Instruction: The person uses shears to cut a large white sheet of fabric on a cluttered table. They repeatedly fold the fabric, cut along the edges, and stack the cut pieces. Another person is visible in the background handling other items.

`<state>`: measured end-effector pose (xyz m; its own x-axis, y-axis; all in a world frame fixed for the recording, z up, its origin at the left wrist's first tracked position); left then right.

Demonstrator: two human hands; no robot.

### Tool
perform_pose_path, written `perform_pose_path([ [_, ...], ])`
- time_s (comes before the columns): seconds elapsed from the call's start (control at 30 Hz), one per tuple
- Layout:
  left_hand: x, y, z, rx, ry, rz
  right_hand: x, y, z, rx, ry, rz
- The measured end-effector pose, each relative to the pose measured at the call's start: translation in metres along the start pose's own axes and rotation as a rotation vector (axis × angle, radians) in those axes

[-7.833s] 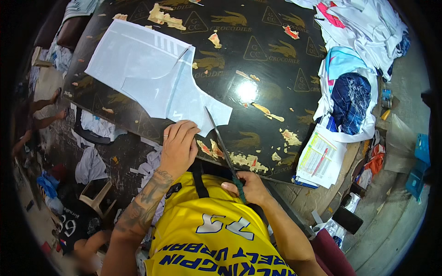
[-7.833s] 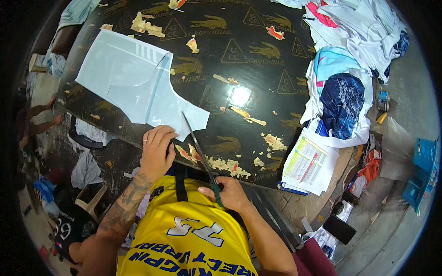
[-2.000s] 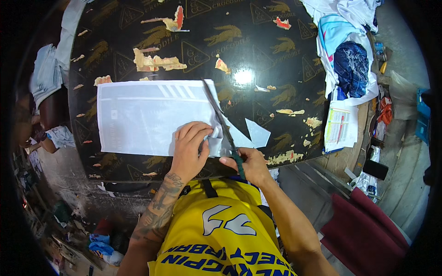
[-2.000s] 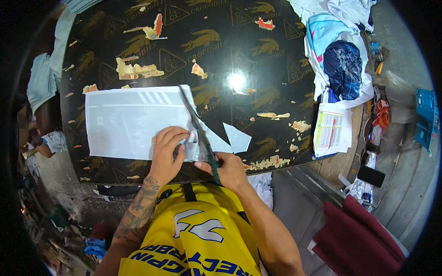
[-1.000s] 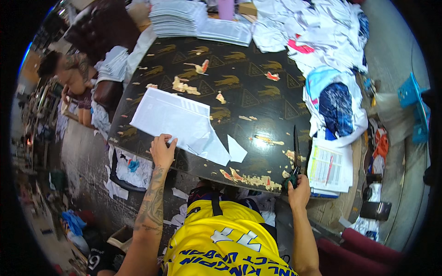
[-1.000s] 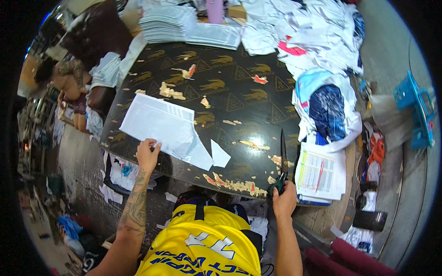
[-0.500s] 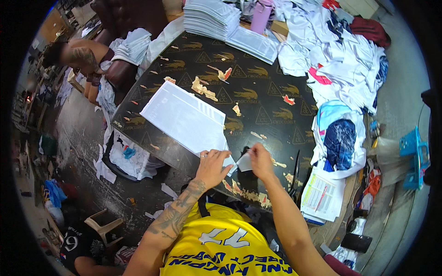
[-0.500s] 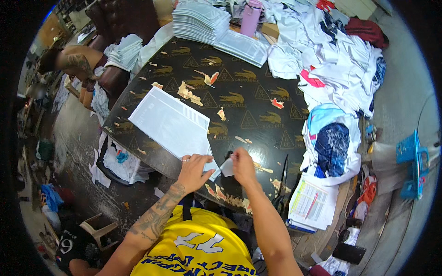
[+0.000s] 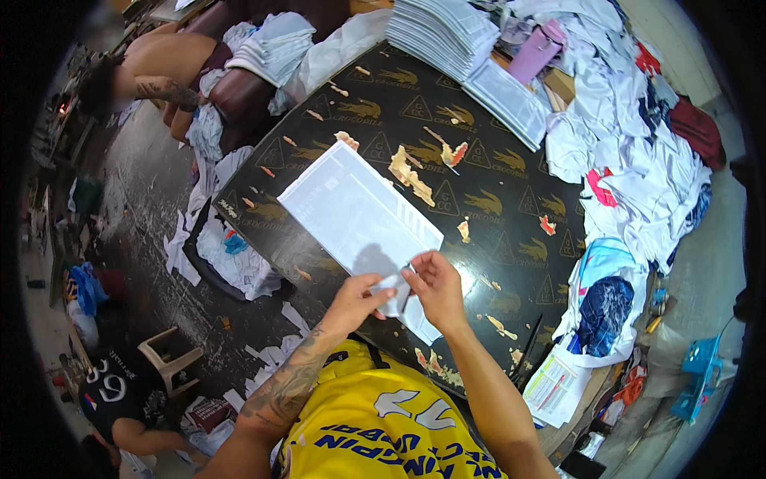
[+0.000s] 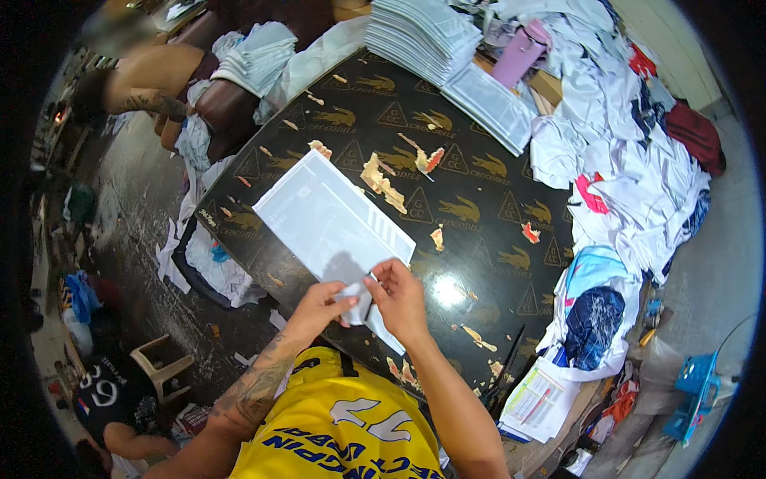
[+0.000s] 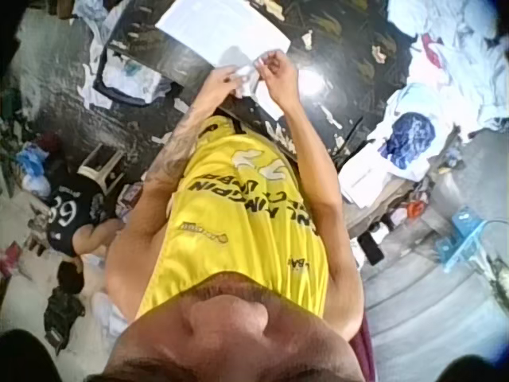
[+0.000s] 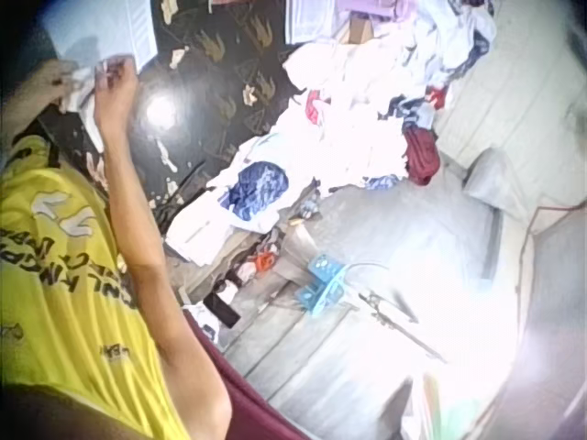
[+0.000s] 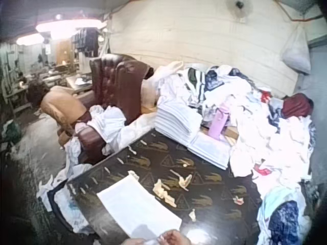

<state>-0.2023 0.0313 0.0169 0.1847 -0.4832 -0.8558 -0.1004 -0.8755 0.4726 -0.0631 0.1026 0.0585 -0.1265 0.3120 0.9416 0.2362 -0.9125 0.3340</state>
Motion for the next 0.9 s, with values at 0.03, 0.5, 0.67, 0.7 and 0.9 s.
perform_pose_path([
  [0.03,0.005,0.000,0.018,-0.099,0.048,0.047,0.003,-0.014,-0.008,0.005,0.011,0.015],
  [0.5,-0.003,0.029,0.027,-0.474,-0.849,-0.399,-0.046,0.007,0.101,-0.232,0.645,0.177],
  [0.67,0.014,0.038,-0.052,-0.161,-1.016,-0.710,-0.090,0.103,0.109,-0.380,0.811,0.134],
  [0.7,0.017,0.035,-0.056,-0.156,-1.030,-0.703,-0.085,0.109,0.097,-0.369,0.852,0.264],
  [0.9,0.030,0.038,-0.057,-0.093,-1.078,-0.686,-0.111,0.105,0.136,-0.420,0.688,0.074],
])
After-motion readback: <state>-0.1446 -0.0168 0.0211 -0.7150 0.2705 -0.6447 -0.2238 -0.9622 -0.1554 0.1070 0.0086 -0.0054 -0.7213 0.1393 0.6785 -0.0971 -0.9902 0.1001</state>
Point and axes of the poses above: each hand's wrist, its own y-axis away from the middle knuckle, its own z-axis out of the back of the hand, x = y × z, the point moved 10 cm from there along -y, towards the middle knuckle, and after that the axes turned 3 degrees about -x, right-handed, at the moved point
